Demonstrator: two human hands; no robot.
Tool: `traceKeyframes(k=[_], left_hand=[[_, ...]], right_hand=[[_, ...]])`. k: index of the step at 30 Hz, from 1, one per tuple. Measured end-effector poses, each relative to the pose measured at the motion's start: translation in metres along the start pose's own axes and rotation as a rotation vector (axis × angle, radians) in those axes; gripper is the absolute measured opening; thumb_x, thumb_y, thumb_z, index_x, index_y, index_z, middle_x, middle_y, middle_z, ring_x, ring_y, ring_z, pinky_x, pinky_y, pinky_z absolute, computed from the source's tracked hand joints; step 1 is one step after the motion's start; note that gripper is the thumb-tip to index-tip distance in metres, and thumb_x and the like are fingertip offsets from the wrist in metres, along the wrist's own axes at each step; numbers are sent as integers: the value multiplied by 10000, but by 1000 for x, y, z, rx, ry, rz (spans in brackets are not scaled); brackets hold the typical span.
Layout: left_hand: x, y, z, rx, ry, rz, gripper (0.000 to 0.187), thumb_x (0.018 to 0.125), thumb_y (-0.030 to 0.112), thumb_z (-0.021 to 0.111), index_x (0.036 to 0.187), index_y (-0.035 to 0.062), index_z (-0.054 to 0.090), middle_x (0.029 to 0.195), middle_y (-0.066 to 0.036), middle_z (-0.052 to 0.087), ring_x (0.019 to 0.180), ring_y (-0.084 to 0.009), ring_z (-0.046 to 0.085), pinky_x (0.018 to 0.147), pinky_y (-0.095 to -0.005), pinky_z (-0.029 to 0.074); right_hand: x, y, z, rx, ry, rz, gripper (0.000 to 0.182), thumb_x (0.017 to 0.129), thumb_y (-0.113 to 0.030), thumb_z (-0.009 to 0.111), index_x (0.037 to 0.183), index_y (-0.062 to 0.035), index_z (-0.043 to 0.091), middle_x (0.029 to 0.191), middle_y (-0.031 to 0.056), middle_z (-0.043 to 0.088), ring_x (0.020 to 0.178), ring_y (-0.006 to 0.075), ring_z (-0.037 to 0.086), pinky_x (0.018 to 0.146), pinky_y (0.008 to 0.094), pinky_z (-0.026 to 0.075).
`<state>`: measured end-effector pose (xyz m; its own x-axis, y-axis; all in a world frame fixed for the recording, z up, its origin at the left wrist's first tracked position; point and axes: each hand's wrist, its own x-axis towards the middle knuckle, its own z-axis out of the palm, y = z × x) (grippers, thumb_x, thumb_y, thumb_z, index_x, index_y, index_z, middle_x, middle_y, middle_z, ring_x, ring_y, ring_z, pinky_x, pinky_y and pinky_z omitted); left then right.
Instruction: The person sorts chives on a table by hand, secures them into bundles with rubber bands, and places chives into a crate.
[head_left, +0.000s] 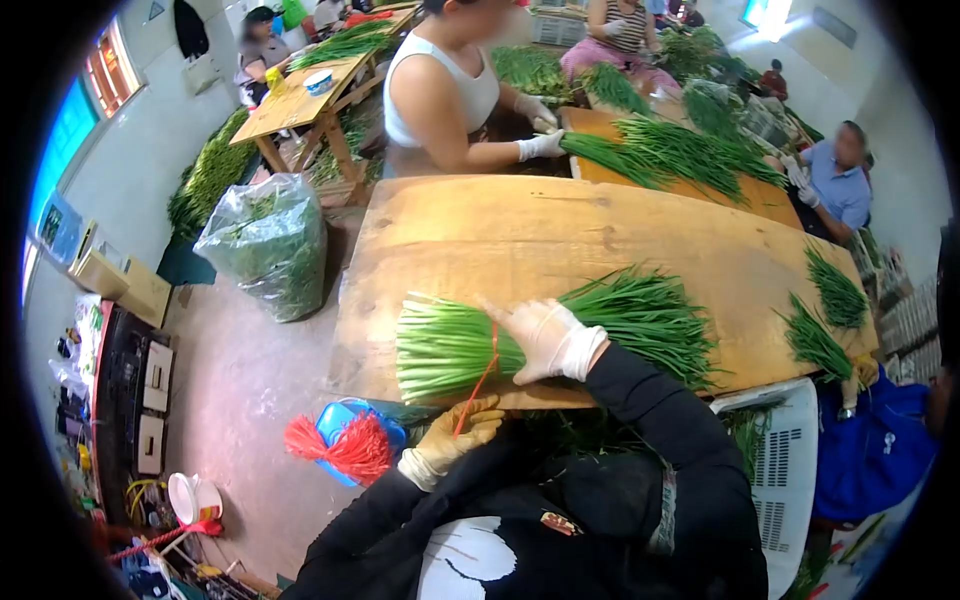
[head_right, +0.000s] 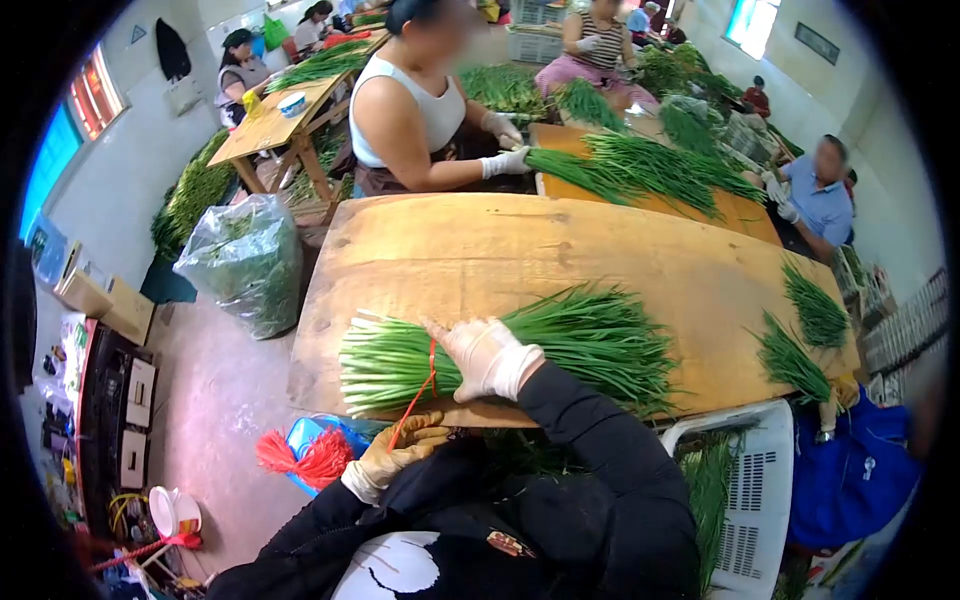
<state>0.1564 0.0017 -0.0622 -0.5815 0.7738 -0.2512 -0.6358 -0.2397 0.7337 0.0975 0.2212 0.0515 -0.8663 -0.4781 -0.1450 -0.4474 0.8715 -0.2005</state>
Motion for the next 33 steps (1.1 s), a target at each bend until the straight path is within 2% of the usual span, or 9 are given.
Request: traceKeyframes(k=[10,12,18,21,24,26,27,29,33], left_hand=[[36,29,46,438,-241,162,830,604,239,795,1251,-10,339,1245,-135,408,1141,-260,407,950,-362,335],[56,30,72,450,-189,588,1012,554,282,822,1309,9,207,1289,-141,326,1158,-271,379,970,-372,312],[87,50,169,398,-742,362,1089,462,202,867,1297,6,197,1227,-137,388,1091,-235,438,893,-372,403],[82,37,207,496,-742,367,868,571,34,784,1271,10,270,1062,-121,514,904,-209,539,771,-330,468],[81,4,216,312,-434,130,611,700,-7,661,1233,27,364,1022,-116,521,796,-182,560,665,-277,493],[115,-5,217,481,-704,96,532,856,177,507,1309,27,270,1238,-133,427,1021,-238,509,852,-309,442],[107,-16,243,492,-703,88,529,859,184,501,1309,28,271,1235,-132,429,1017,-236,510,848,-308,443],[95,-35,294,513,-754,80,524,863,199,490,1309,31,273,1228,-128,433,1010,-233,512,841,-306,445],[46,-62,398,532,-921,35,514,873,228,467,1310,37,277,1215,-122,440,994,-225,516,828,-301,450]], right_hand=[[-79,-40,-42,-36,658,213,1042,462,-266,766,1334,-55,235,912,145,551,808,313,539,730,387,417],[-108,-45,-55,-45,735,323,1051,504,-376,750,1351,-66,209,920,139,529,824,298,522,741,384,402],[-197,-72,-61,296,969,532,961,540,-325,796,1287,1,287,1217,210,434,1096,286,458,923,358,357],[-228,-77,-35,994,1195,508,925,541,-296,800,1260,12,306,1204,155,449,1129,242,419,945,341,341],[-238,-90,-14,632,1588,714,933,552,-306,768,1274,15,271,1227,181,406,1175,286,350,994,354,265],[-255,-105,-17,630,1431,964,966,594,-354,745,1287,47,204,1217,235,392,1149,310,377,975,344,292],[-254,-98,-6,737,1772,637,962,628,-389,716,1293,61,187,1162,265,412,1073,349,432,914,371,343],[-306,-121,3,377,1260,1058,1133,569,-471,732,1327,64,83,1145,264,412,1062,386,417,873,393,360],[-368,-166,25,-9,1422,1242,1349,431,-499,797,1336,28,-55,1227,240,381,1166,375,347,962,366,313]])
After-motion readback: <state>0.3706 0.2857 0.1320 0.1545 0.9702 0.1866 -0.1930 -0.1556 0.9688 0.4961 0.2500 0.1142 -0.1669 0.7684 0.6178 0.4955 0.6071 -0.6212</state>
